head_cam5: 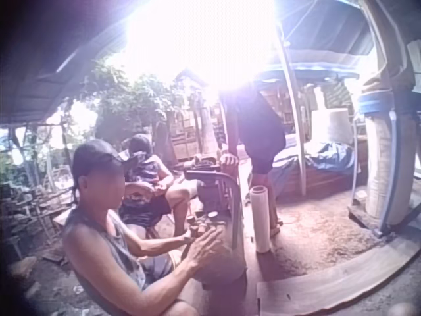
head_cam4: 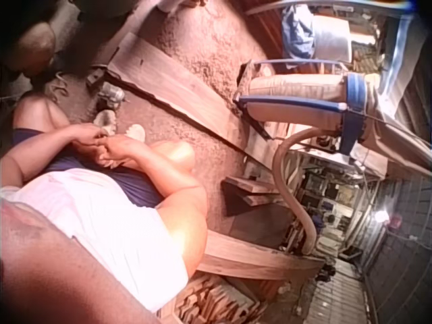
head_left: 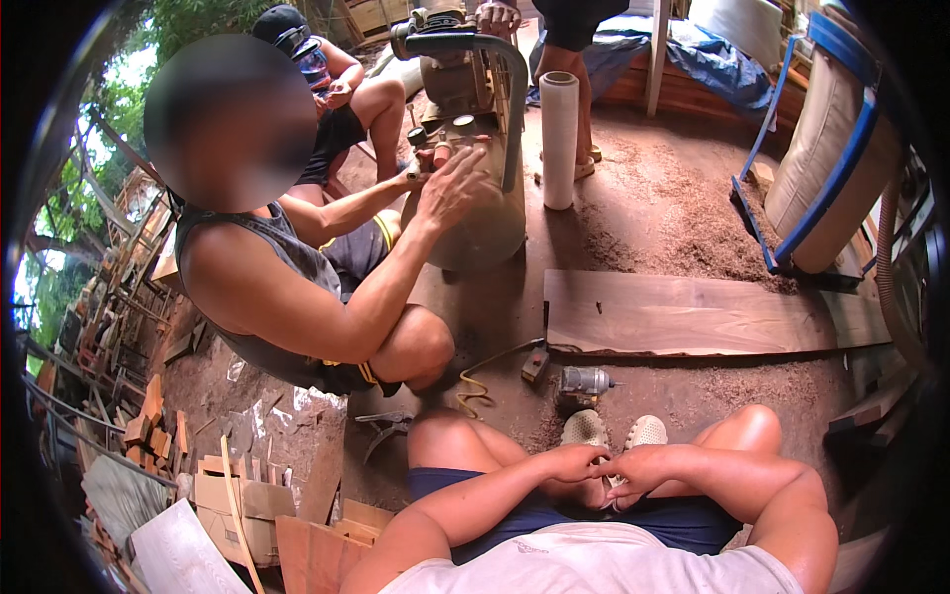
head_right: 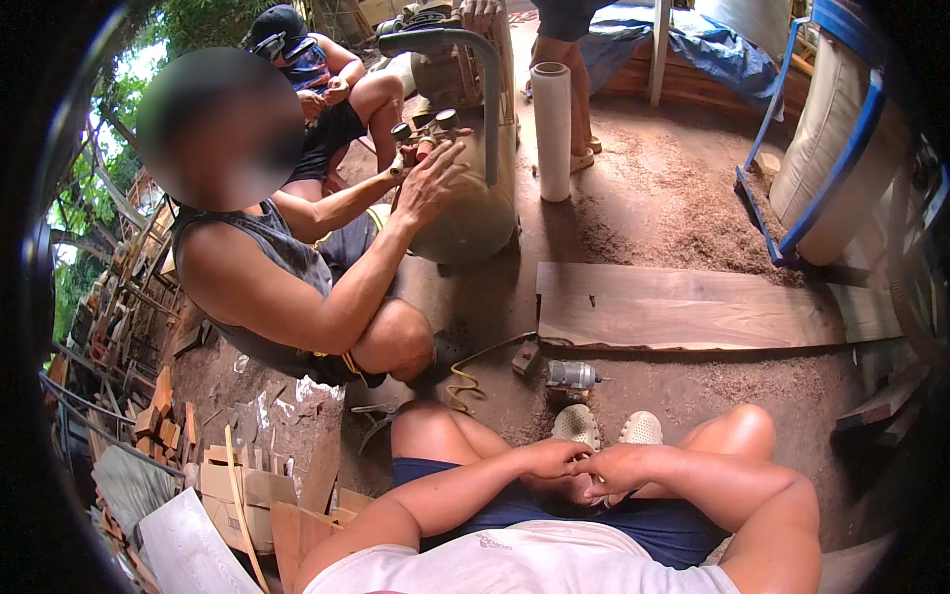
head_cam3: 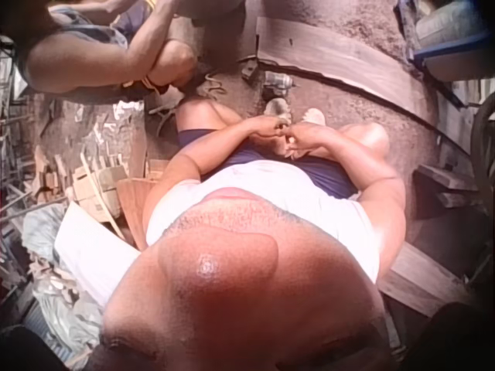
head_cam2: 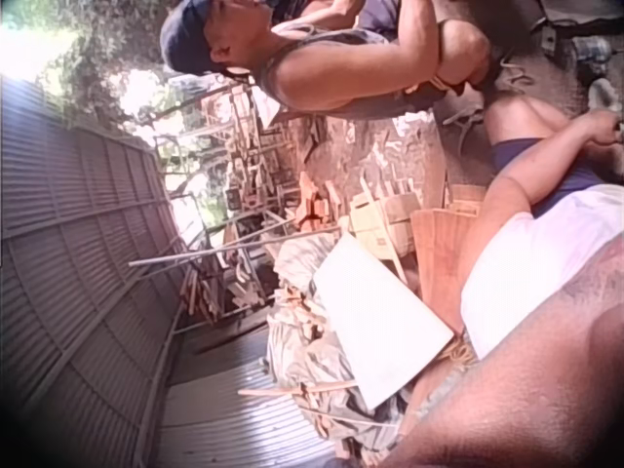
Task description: The recorder uses pliers to repair or assemble a small mechanical part, likely a carburetor or pressure switch, while being assisted and observed by several people in a workshop.
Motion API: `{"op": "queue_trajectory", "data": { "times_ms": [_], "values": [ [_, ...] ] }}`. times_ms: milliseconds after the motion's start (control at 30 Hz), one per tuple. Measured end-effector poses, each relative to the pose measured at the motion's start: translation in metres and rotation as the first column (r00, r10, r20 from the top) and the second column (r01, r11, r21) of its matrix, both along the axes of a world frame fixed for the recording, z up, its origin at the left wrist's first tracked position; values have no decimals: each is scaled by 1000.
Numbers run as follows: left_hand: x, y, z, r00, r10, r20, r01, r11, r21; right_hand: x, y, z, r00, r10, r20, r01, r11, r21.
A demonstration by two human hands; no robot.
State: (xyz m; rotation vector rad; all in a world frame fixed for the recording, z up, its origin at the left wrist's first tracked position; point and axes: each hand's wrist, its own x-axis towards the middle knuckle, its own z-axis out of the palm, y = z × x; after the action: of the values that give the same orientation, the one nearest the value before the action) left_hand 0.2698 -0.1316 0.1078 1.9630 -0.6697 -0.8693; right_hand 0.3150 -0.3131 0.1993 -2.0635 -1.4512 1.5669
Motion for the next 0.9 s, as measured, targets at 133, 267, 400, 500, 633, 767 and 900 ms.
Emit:
{"op": "queue_trajectory", "data": {
  "times_ms": [133,267,400,500,633,767,900],
  "values": [
    [0,1,2,1000,0,-9,0,1000,-14,0,0,1,1000,-6,-3,6,1000,5],
    [0,1,0,1000,-9,-4,9,1000,-9,-2,-3,-8,1000,-10,0,10,999,31],
    [0,1,4,1000,-9,4,9,1000,-22,-2,-4,-9,1000,-18,-6,18,1000,21],
    [0,1,2,1000,-17,8,17,1000,-9,-2,-5,-10,1000,-12,14,11,999,40],
    [0,1,2,1000,-12,2,12,1000,-18,-1,-4,-5,1000,-7,9,7,999,42],
    [0,0,0,1000,-15,19,15,1000,-14,-1,-5,-6,1000,-5,15,4,999,43],
    [0,-2,-4,1000,-22,17,22,1000,3,0,-3,-3,1000,0,9,-1,999,42]
  ]
}}
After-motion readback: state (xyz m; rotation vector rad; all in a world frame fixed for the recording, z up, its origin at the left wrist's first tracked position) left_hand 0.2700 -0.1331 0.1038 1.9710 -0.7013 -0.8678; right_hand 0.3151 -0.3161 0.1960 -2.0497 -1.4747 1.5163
